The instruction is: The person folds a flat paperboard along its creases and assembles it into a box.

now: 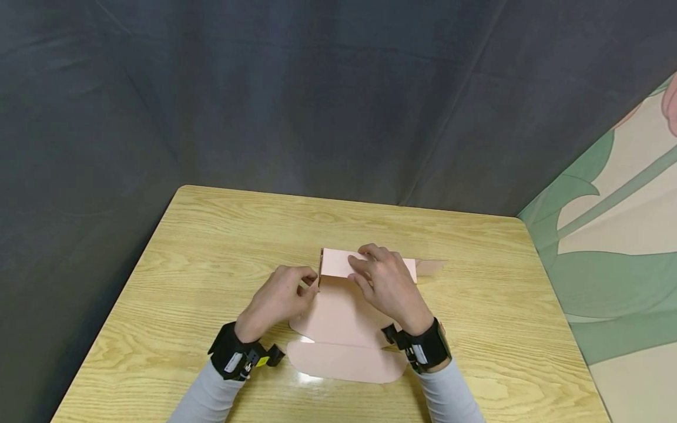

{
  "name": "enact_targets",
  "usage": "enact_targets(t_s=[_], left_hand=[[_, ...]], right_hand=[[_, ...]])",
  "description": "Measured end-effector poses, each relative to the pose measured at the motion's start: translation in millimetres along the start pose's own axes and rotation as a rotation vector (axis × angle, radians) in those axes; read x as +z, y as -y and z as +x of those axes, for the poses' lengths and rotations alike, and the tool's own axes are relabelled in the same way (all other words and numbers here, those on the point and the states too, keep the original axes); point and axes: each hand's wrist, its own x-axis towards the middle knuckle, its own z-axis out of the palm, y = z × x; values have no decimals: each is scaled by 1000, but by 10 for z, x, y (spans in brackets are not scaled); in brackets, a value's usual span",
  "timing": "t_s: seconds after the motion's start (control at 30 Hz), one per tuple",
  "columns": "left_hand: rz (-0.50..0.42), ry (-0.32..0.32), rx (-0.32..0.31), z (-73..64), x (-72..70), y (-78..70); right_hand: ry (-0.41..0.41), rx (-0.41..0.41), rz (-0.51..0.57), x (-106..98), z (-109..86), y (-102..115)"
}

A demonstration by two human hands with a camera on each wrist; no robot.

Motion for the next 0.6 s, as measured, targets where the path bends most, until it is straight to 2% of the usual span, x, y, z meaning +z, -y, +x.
enact_targets(t_s=[0.17,0.43,0.6], left_hand=[[-52,-11,4,2,-20,4],[-65,-5,-22,14,5,8],[-132,87,-45,8,-6,11]], right_hand=[[5,5,1,-4,2,-7],[2,2,9,-6,3,-13],[8,6,11,-7,4,-8]])
